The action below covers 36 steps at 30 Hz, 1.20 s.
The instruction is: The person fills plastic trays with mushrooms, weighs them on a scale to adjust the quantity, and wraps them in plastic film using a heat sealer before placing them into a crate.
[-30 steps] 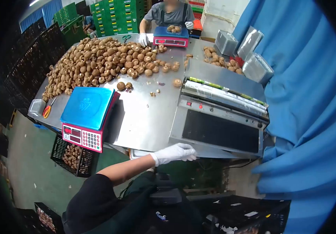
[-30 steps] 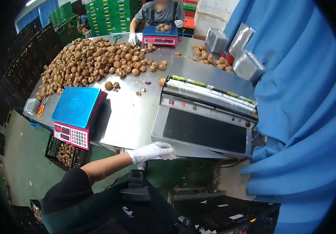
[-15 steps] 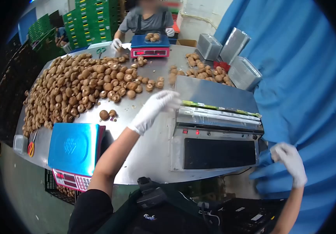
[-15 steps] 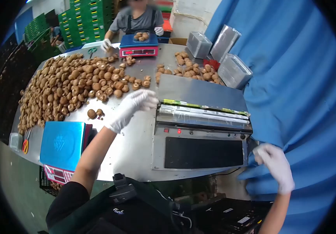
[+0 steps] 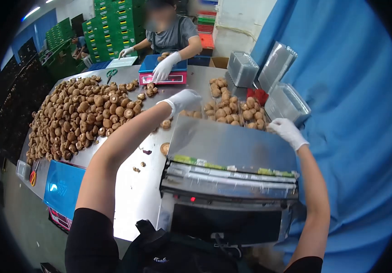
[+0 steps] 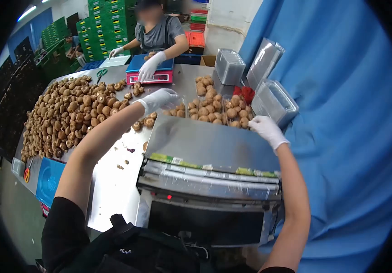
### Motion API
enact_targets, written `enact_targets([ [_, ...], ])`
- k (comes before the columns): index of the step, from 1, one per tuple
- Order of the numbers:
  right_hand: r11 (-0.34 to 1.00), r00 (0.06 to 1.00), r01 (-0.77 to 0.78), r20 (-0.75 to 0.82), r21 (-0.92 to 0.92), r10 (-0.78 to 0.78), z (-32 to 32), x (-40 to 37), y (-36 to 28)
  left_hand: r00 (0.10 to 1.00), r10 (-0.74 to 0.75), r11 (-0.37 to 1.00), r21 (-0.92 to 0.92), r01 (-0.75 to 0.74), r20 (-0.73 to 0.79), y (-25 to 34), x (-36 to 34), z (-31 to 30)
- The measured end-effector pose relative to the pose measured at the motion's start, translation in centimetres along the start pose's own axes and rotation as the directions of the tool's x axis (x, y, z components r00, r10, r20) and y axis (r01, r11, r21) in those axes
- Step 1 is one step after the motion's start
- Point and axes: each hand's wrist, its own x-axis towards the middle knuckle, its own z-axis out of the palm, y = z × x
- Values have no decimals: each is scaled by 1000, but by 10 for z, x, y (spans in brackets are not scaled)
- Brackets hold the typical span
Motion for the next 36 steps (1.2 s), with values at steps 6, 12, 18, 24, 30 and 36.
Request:
enact_targets([
  [6,985,949,-53,299,-167,102,53,94,8,987,-160,983,-97,156,-35,-33,108,37],
  [12,969,870,-98,454,-225,193,84,138,23,970,70,840,511,-183,234,-94,197,76],
  [18,961,868,-113,445,-252,219,101,141,24,942,-14,433,851,-297,336,-67,191,96],
  [24,929,873,-47,437,-368,217,127,156,47,930,18,233,903,-362,368,-62,182,100],
  [30,914,900,49,414,-403,135,144,171,74,912,107,341,847,-408,396,-95,204,108],
  [36,976,938,33,345,-215,44,114,155,49,988,117,839,522,-153,100,-93,199,97],
])
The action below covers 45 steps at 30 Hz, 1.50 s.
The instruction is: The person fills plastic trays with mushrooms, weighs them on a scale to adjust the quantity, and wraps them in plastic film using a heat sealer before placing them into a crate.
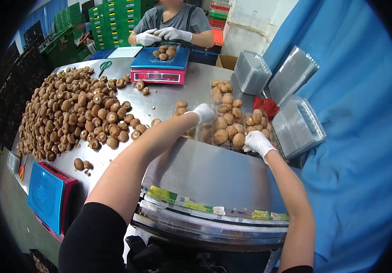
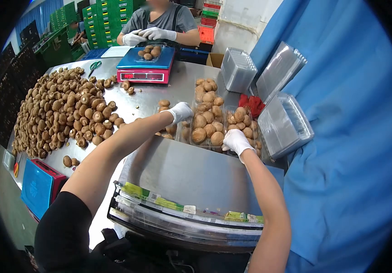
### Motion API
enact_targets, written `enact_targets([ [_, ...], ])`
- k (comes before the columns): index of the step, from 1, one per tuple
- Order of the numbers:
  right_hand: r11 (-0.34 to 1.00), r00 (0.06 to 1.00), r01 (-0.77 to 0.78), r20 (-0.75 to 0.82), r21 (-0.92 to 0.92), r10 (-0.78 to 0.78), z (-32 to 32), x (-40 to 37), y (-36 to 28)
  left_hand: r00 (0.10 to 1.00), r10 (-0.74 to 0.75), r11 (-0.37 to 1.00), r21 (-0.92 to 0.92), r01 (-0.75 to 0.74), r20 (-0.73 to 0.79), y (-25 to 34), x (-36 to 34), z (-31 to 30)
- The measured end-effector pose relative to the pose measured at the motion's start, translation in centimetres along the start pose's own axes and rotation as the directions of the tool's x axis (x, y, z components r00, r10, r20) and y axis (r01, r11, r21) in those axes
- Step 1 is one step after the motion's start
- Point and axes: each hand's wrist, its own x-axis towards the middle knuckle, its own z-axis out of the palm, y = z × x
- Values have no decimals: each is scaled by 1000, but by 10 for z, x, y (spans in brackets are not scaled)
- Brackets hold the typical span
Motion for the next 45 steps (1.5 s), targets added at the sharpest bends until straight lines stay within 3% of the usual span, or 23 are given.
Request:
enact_targets([
  [2,938,975,-147,-116,314,192,-17,-23,-25,988,-139,962,-249,117,-71,11,-12,-18],
  [6,936,948,26,-306,351,89,-46,-35,-28,973,-196,880,-461,117,-126,49,-55,-71],
  [8,939,942,73,-334,336,46,-61,-40,-27,950,-309,508,-851,137,-32,78,-92,-96],
  [11,940,939,167,-340,298,-59,-82,-73,-37,970,-242,431,-895,113,6,102,-140,-103],
  [12,939,941,169,-332,300,-64,-82,-79,-32,976,-213,341,-932,119,46,105,-152,-96],
  [15,935,949,267,-230,232,-214,-76,-99,-18,972,-123,217,-951,222,199,132,-219,-88],
  [16,935,954,259,-214,243,-209,-70,-111,-21,962,-90,179,-947,269,256,138,-237,-81],
  [18,941,991,125,-3,313,-130,-65,-136,-33,945,-54,150,-933,326,322,148,-270,-69],
  [20,964,990,128,19,233,-136,-54,-153,-40,906,-4,59,-904,424,424,155,-295,-55],
  [22,965,965,260,25,32,-261,-45,-159,-40,884,-1,39,-884,467,467,162,-313,-50],
  [24,969,967,248,58,-1,-248,-42,-161,-42,837,46,55,-838,542,545,168,-327,-48],
  [26,936,938,346,29,-73,-344,-42,-160,-41,814,113,73,-821,566,571,166,-334,-43],
  [28,922,926,377,26,-89,-376,-40,-157,-40,757,251,163,-797,581,603,169,-339,-41],
  [30,894,909,416,40,-165,-415,-43,-156,-41,746,271,259,-793,552,608,173,-344,-48],
  [32,892,906,421,44,-166,-420,-42,-158,-40,772,337,437,-816,379,539,171,-350,-64],
  [33,887,900,433,30,-158,-434,-41,-158,-39,862,202,511,-801,312,465,175,-355,-75],
  [34,882,893,446,15,-151,-449,-40,-158,-37,859,205,511,-799,316,470,168,-350,-75],
  [35,884,895,443,16,-147,-446,-40,-158,-37,984,134,810,-585,-40,119,158,-343,-72],
  [36,881,893,446,15,-156,-449,-40,-158,-37,943,219,954,-146,-260,-251,150,-336,-70],
  [37,878,891,449,15,-167,-453,-40,-159,-39,943,218,954,-147,-260,-250,146,-328,-70],
  [39,876,895,441,24,-195,-445,-42,-163,-44,897,357,926,223,-304,-261,142,-315,-69],
  [42,879,905,421,41,-225,-423,-41,-167,-43,919,352,928,196,-317,-177,144,-306,-54],
  [45,882,907,417,30,-220,-421,-39,-167,-33,902,375,925,150,-349,-216,145,-305,-51],
])
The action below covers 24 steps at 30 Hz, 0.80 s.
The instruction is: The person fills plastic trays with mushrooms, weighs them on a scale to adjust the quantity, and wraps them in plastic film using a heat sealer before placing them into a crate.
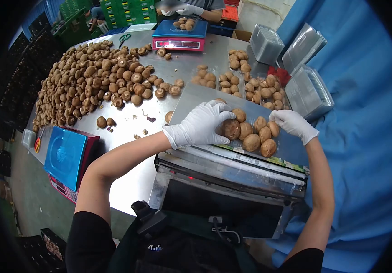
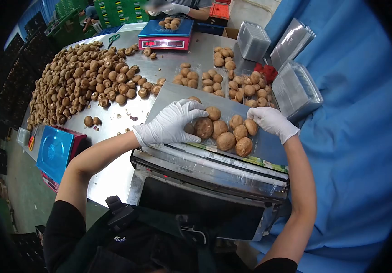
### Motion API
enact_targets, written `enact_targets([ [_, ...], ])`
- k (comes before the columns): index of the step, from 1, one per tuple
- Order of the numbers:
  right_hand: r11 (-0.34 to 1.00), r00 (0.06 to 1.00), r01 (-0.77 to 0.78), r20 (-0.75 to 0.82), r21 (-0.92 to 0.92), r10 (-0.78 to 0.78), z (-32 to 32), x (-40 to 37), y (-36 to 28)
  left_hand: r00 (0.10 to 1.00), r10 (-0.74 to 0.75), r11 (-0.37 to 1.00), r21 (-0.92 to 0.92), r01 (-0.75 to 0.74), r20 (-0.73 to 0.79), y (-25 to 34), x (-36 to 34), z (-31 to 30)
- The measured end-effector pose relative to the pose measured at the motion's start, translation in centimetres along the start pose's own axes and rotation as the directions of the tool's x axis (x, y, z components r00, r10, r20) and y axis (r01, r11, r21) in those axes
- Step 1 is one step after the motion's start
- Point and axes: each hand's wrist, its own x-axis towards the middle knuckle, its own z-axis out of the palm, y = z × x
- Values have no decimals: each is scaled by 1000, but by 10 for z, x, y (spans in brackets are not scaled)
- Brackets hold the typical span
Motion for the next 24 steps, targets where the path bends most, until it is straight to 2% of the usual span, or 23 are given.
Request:
enact_targets([
  [2,1000,1000,12,-23,6,-12,-4,-4,-9,1000,1,999,-49,-3,-31,-3,-3,-2],
  [4,991,996,-90,8,-95,92,-14,-11,-24,987,52,998,-15,-55,-151,-10,-10,-10],
  [5,992,997,-82,6,-94,83,-15,-13,-29,987,48,999,-8,-50,-150,-14,-15,-13],
  [7,989,937,-120,-340,-89,83,-16,-15,-40,999,-34,997,71,36,-23,-19,-24,-17],
  [9,996,934,-64,-355,-65,37,-21,-11,-66,998,-64,993,103,64,-3,-14,-27,-19],
  [11,946,855,238,-414,-221,-311,-17,-5,-96,990,-112,992,65,107,89,-11,-27,-17],
  [13,922,865,291,-341,-257,-368,-6,4,-115,994,-100,994,54,97,46,-12,-27,-16],
  [15,895,869,303,-290,-327,-401,12,12,-119,996,-90,984,-159,86,-21,-18,-27,-14],
  [16,896,884,285,-269,-341,-383,18,15,-119,995,-92,984,-156,87,-26,-23,-27,-13],
  [19,908,903,266,-246,-322,-352,30,21,-115,986,-157,985,-80,152,-63,-29,-24,-6],
  [21,920,913,260,-237,-293,-334,31,22,-113,989,-70,988,129,86,-127,-25,-22,0],
  [22,914,908,275,-233,-299,-349,31,22,-114,991,-71,973,213,94,-112,-24,-20,2],
  [24,907,903,286,-229,-310,-363,32,21,-113,990,-55,971,222,83,-127,-25,-22,3],
])
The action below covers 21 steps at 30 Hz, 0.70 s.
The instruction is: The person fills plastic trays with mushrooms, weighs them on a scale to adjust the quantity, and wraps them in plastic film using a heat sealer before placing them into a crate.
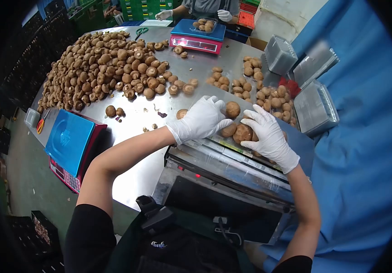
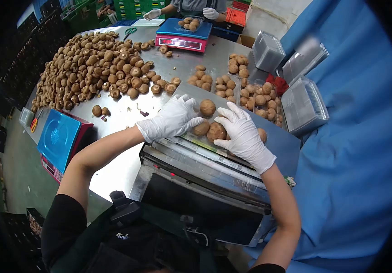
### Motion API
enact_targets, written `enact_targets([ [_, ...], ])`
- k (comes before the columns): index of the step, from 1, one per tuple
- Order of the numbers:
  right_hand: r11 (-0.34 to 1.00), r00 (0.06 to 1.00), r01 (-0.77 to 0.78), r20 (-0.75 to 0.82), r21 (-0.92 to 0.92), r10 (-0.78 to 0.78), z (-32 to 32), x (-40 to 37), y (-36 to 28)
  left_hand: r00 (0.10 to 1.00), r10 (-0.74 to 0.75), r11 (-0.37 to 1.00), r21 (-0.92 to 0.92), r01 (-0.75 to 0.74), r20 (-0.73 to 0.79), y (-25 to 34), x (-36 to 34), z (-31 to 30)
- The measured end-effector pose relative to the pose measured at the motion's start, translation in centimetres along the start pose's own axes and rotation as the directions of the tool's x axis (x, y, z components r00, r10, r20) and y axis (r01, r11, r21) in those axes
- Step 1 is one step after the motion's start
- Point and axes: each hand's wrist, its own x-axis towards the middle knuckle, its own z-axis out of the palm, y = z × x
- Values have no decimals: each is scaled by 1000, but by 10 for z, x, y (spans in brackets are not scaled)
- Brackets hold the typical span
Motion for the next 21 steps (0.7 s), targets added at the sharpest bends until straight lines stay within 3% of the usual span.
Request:
enact_targets([
  [2,999,1000,-6,-28,36,7,7,-2,1,1000,15,1000,16,-14,-18,2,1,-2],
  [4,999,999,-18,-47,28,19,10,-4,1,992,-122,990,67,125,-38,7,1,-4],
  [5,999,997,-34,-66,24,35,11,-4,0,992,-123,990,68,125,-39,8,0,-4],
  [7,998,997,-36,-71,52,40,10,-4,1,976,-184,971,-174,162,-116,7,-1,0],
  [12,976,987,-75,-123,205,102,-10,-8,-6,980,-159,957,-263,124,-119,-5,-3,12],
  [14,735,919,-205,-132,647,372,-18,-15,-14,972,-164,954,-276,113,-169,1,1,0],
  [16,795,917,-181,-193,578,350,-33,-14,-33,957,-287,667,-725,170,-40,18,-4,-30],
  [17,800,915,-134,-237,585,327,-34,-8,-44,936,-276,141,-954,265,219,28,-12,-38],
  [19,882,920,-56,-319,468,228,-37,5,-67,960,-232,334,-914,231,158,38,-30,-50],
  [20,914,909,89,-408,397,88,-34,13,-74,952,-229,119,-965,236,205,48,-42,-64],
  [21,884,916,118,-393,452,79,-33,25,-88,901,-266,-47,-938,343,343,51,-54,-81],
])
